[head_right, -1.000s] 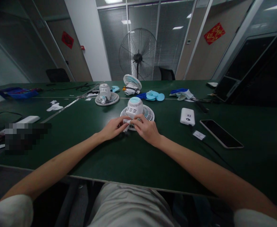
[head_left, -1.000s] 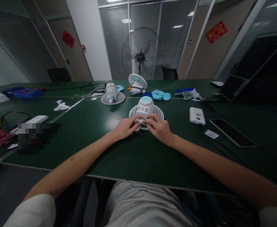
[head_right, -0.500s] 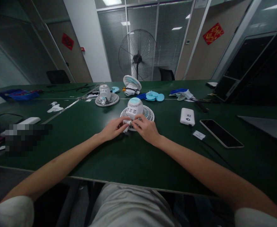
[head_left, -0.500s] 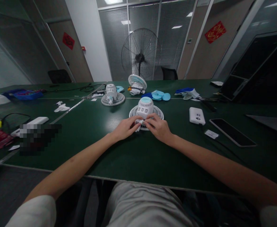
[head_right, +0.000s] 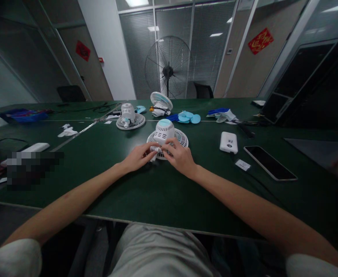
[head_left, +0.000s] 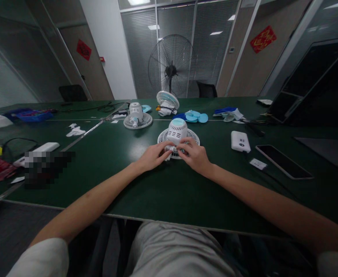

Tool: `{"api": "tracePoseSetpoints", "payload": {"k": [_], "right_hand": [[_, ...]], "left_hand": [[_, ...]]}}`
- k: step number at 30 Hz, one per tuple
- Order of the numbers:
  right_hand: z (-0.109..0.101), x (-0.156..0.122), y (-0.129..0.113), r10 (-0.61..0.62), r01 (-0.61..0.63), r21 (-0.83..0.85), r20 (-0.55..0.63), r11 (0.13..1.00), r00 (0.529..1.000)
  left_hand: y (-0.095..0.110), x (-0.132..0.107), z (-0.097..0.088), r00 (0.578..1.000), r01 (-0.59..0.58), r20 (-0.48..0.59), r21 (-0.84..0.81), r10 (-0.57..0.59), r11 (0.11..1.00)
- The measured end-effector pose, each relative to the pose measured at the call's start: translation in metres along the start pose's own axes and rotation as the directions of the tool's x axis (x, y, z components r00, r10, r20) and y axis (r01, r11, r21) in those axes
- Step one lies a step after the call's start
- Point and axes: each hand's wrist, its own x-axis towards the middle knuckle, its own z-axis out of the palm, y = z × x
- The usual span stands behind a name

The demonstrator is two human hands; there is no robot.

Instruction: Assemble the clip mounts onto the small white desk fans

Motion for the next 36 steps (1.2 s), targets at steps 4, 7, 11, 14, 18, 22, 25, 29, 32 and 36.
{"api": "tracePoseSetpoints", "payload": {"k": [4, 7, 11, 14, 18, 22, 25, 29, 32, 36], "right_hand": [[0.0001, -0.0001, -0.0005, -0.004, 0.004, -0.020, 0.013, 1.000, 1.000], [0.0000, -0.0007, -0.0009, -0.028, 0.029, -0.049, 0.034, 0.998, 0.999], [0.0000, -0.0014, 0.0004, -0.037, 0.037, -0.035, 0.010, 0.999, 0.999], [-0.0006, -0.0015, 0.0007, -0.039, 0.039, -0.018, 0.008, 0.999, 0.999], [-0.0007, -0.0018, 0.0007, -0.052, 0.053, -0.033, 0.025, 0.998, 0.998], [0.0005, -0.0028, 0.0021, -0.082, 0.083, -0.050, 0.016, 0.995, 0.996], [0.0011, -0.0036, 0.0034, -0.078, 0.079, -0.047, 0.025, 0.996, 0.997], [0.0014, -0.0036, 0.0039, -0.076, 0.079, -0.062, 0.039, 0.995, 0.996], [0.0010, -0.0027, 0.0029, -0.077, 0.079, -0.061, 0.029, 0.995, 0.997], [-0.0014, -0.0012, 0.0003, -0.059, 0.060, -0.039, 0.031, 0.997, 0.998]], "left_hand": [[0.0016, -0.0002, -0.0011, 1.000, 0.006, 0.006, -0.013, -0.006, 1.000], [0.0020, -0.0001, -0.0012, 1.000, 0.006, 0.008, -0.010, -0.006, 1.000], [0.0019, 0.0001, -0.0010, 1.000, 0.006, 0.011, -0.005, -0.006, 1.000], [0.0022, 0.0000, -0.0013, 1.000, 0.004, 0.012, -0.003, -0.004, 1.000], [0.0021, -0.0001, -0.0013, 1.000, 0.002, 0.009, 0.003, -0.002, 1.000], [0.0008, 0.0001, -0.0003, 1.000, -0.002, 0.001, 0.001, 0.002, 1.000], [-0.0002, 0.0003, 0.0007, 1.000, -0.003, -0.005, 0.008, 0.003, 1.000], [-0.0001, 0.0002, 0.0010, 1.000, 0.000, -0.005, 0.004, 0.000, 1.000], [0.0007, 0.0000, 0.0002, 1.000, 0.002, -0.002, 0.006, -0.002, 1.000], [0.0009, -0.0001, -0.0009, 1.000, 0.007, 0.004, 0.008, -0.007, 1.000]]}}
